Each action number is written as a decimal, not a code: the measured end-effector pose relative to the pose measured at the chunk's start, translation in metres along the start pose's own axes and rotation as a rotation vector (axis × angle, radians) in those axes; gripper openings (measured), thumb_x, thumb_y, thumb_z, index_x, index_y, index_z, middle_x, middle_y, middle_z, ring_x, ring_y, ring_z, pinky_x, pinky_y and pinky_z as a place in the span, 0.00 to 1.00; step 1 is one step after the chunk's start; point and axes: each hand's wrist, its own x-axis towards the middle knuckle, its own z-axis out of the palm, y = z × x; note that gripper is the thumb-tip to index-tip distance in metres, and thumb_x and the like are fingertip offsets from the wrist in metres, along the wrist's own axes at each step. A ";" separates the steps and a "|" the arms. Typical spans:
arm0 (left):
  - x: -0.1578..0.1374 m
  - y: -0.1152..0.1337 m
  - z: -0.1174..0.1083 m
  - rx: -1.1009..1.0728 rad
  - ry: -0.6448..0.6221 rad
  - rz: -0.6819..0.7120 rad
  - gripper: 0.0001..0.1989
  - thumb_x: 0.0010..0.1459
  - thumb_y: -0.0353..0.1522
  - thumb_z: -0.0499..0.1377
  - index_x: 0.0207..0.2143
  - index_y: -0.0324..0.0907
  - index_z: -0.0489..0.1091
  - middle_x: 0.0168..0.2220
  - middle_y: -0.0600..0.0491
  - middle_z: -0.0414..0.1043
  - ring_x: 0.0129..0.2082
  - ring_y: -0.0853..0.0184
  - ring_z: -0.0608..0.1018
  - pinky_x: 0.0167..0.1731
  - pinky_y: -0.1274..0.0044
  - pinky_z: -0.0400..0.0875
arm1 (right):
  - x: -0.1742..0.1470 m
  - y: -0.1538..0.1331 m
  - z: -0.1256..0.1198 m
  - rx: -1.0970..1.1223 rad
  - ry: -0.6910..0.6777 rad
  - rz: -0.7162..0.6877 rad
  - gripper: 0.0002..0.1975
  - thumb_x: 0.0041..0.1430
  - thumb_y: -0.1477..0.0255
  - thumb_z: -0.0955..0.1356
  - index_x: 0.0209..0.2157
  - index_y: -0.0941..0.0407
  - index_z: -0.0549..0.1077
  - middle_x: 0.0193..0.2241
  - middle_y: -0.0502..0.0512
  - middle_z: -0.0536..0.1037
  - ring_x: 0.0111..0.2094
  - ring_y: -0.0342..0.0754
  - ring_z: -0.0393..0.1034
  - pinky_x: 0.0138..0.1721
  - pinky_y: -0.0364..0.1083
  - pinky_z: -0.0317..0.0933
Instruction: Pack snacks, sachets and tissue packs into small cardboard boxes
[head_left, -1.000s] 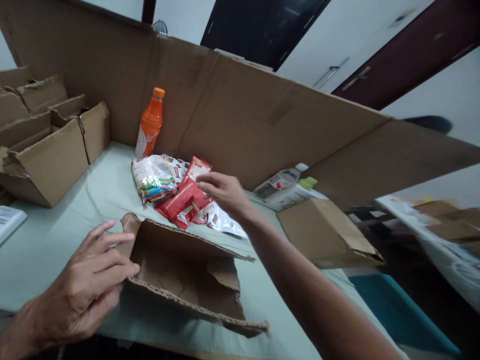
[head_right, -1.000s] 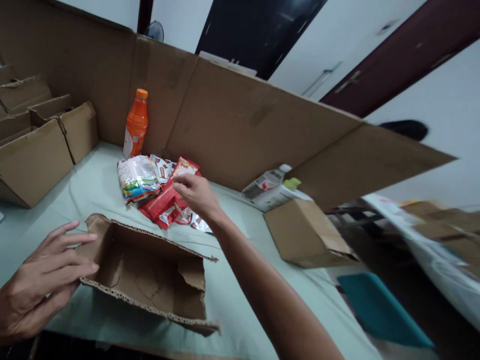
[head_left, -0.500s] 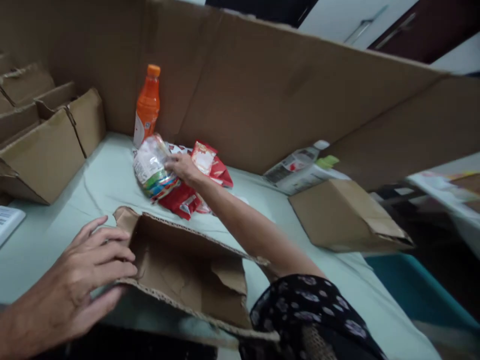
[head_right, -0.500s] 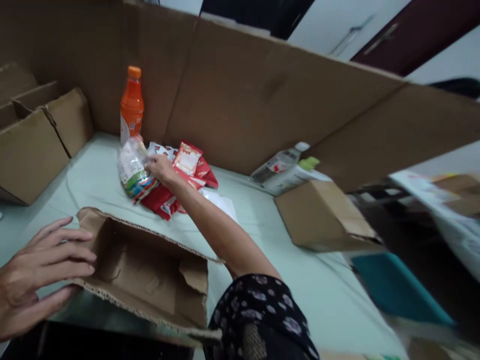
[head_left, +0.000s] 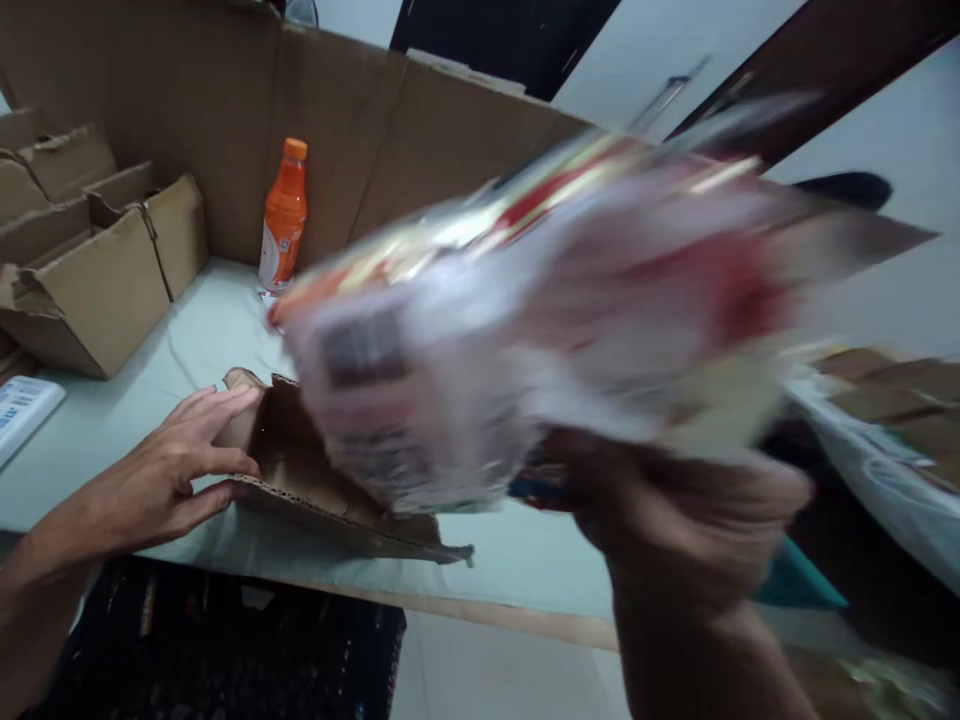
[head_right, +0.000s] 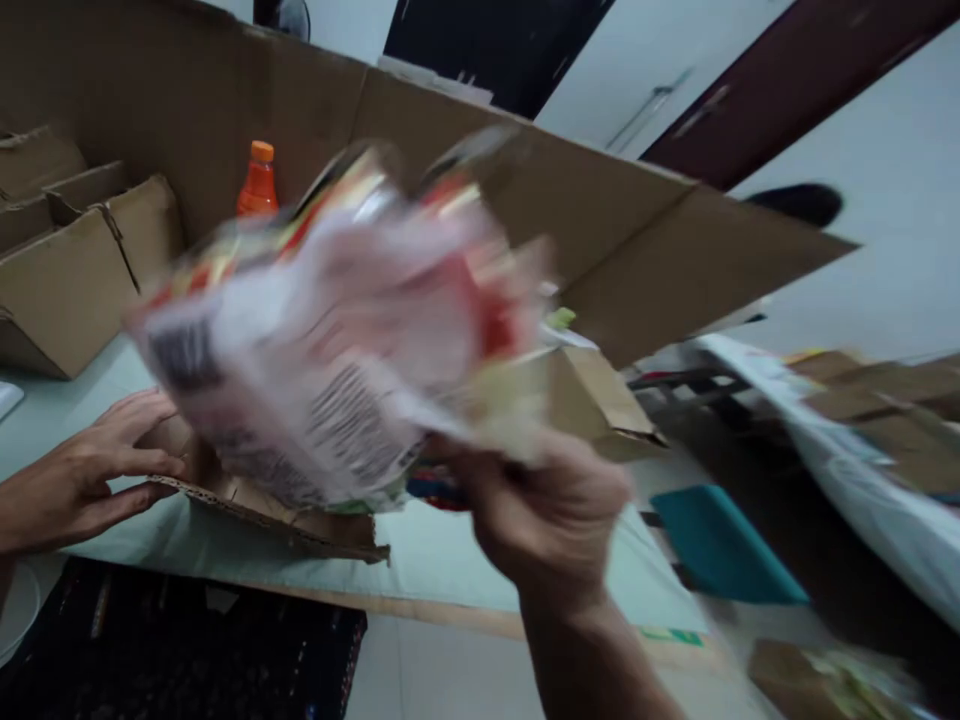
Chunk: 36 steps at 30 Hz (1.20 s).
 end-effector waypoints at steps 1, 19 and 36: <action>0.001 0.002 0.000 -0.002 -0.002 -0.003 0.13 0.65 0.28 0.58 0.43 0.48 0.82 0.67 0.44 0.66 0.69 0.49 0.66 0.66 0.51 0.64 | -0.005 -0.001 0.003 -0.017 -0.124 -0.060 0.09 0.66 0.72 0.68 0.36 0.46 0.81 0.25 0.47 0.81 0.21 0.45 0.73 0.21 0.44 0.68; -0.013 0.025 0.030 -0.110 0.327 -0.206 0.27 0.65 0.32 0.62 0.64 0.48 0.64 0.71 0.42 0.54 0.70 0.52 0.63 0.66 0.58 0.67 | 0.022 0.009 0.027 -0.248 -0.598 -0.198 0.12 0.69 0.69 0.67 0.51 0.52 0.78 0.54 0.58 0.81 0.55 0.53 0.75 0.56 0.54 0.67; 0.003 0.018 0.060 -0.146 0.359 -0.084 0.25 0.66 0.29 0.62 0.63 0.43 0.64 0.50 0.46 0.77 0.54 0.61 0.78 0.57 0.70 0.74 | 0.036 0.061 0.048 -0.283 -0.703 0.262 0.12 0.61 0.67 0.64 0.24 0.55 0.69 0.23 0.49 0.72 0.26 0.44 0.63 0.29 0.43 0.52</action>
